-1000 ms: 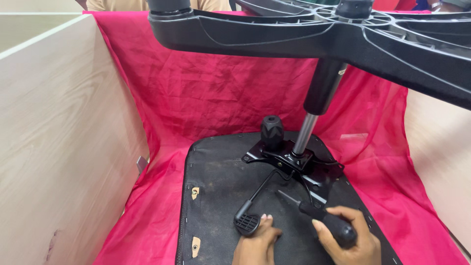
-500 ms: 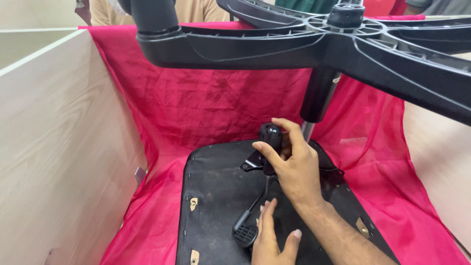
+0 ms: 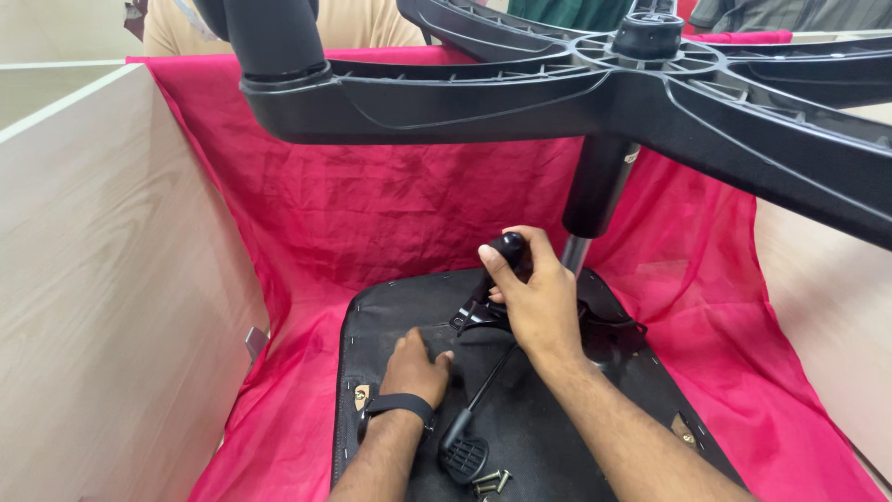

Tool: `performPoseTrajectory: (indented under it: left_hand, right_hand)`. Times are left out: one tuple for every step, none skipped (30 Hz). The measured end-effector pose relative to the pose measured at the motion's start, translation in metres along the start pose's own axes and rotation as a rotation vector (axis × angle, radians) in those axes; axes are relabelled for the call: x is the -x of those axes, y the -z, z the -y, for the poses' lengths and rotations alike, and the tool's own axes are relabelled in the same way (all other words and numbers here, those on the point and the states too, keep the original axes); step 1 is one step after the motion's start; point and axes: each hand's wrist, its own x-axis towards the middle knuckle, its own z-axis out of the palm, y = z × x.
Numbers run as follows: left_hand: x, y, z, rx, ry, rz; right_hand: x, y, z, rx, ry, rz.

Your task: The person uses a screwdriver to tighten screws into the underside of an office chair seat, securing the seat to the chair's central column and base. The person works methodically around the seat perimeter, tightening multiple screws.

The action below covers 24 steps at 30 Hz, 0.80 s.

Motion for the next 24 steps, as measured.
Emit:
performPoseTrajectory:
  left_hand:
    - [-0.002,-0.003,0.007,-0.065,0.011,0.011]
    - [-0.005,-0.005,0.012,-0.129,0.023,0.023]
    - [-0.008,-0.006,0.016,-0.19,0.034,0.031]
    - [-0.009,-0.004,0.02,-0.172,0.028,0.02]
    - [-0.013,-0.001,0.022,-0.158,0.015,0.01]
    - [-0.014,0.0,0.022,-0.144,0.002,0.0]
    - [-0.015,0.0,0.022,-0.193,0.026,0.003]
    - [-0.015,0.0,0.024,-0.243,0.05,0.006]
    - [-0.015,-0.001,0.027,-0.291,0.079,0.005]
    - [-0.015,-0.004,0.031,-0.337,0.017,-0.047]
    - [-0.012,-0.009,0.037,-0.379,-0.04,-0.095]
    - [-0.008,-0.015,0.045,-0.422,-0.098,-0.142]
    - [-0.007,-0.02,0.053,-0.383,-0.227,-0.245]
    - [-0.005,-0.022,0.063,-0.341,-0.356,-0.347]
    - [-0.001,-0.024,0.075,-0.297,-0.48,-0.451]
    - [0.005,-0.025,0.087,-0.253,-0.514,-0.49]
    - [0.012,-0.024,0.098,-0.207,-0.543,-0.535]
    - [0.017,-0.024,0.105,-0.162,-0.571,-0.581]
    - [0.023,-0.024,0.111,-0.098,-0.403,-0.588]
    - [0.032,-0.023,0.117,-0.035,-0.236,-0.594]
    - [0.037,-0.021,0.119,0.03,-0.068,-0.601]
    - [0.039,-0.018,0.118,0.065,-0.025,-0.61]
    - [0.042,-0.016,0.118,0.1,0.021,-0.621]
    - [0.045,-0.013,0.117,0.135,0.067,-0.631]
  right_hand:
    - [0.001,-0.004,-0.005,-0.002,-0.024,0.036]
    - [0.002,-0.008,-0.01,-0.008,0.022,0.04]
    - [0.002,-0.012,-0.014,-0.013,0.073,0.046]
    - [0.002,-0.017,-0.017,-0.019,0.123,0.053]
    - [0.001,-0.022,-0.02,-0.018,0.08,0.081]
    - [0.001,-0.028,-0.021,-0.018,0.037,0.109]
    - [0.0,-0.031,-0.023,-0.019,-0.007,0.134]
    - [0.0,-0.031,-0.024,-0.002,-0.001,0.114]
    - [0.0,-0.033,-0.025,0.013,0.005,0.1]
    - [0.001,-0.034,-0.025,0.028,0.01,0.087]
    - [0.003,-0.034,-0.025,0.038,0.001,0.08]
    - [0.005,-0.032,-0.025,0.048,-0.007,0.073]
    - [0.006,-0.029,-0.024,0.059,-0.014,0.058]
    - [0.008,-0.026,-0.024,0.018,-0.014,0.063]
    - [0.011,-0.024,-0.023,-0.023,-0.015,0.073]
    - [0.015,-0.022,-0.022,-0.065,-0.015,0.083]
    - [0.018,-0.021,-0.02,-0.058,-0.024,0.096]
    - [0.022,-0.021,-0.017,-0.051,-0.033,0.109]
    - [0.026,-0.021,-0.016,-0.045,-0.047,0.122]
    - [0.031,-0.023,-0.016,-0.073,-0.028,0.153]
    - [0.035,-0.026,-0.014,-0.102,-0.005,0.184]
    - [0.039,-0.03,-0.013,-0.131,0.017,0.215]
    - [0.042,-0.033,-0.012,-0.143,0.051,0.247]
    - [0.046,-0.038,-0.012,-0.155,0.084,0.278]
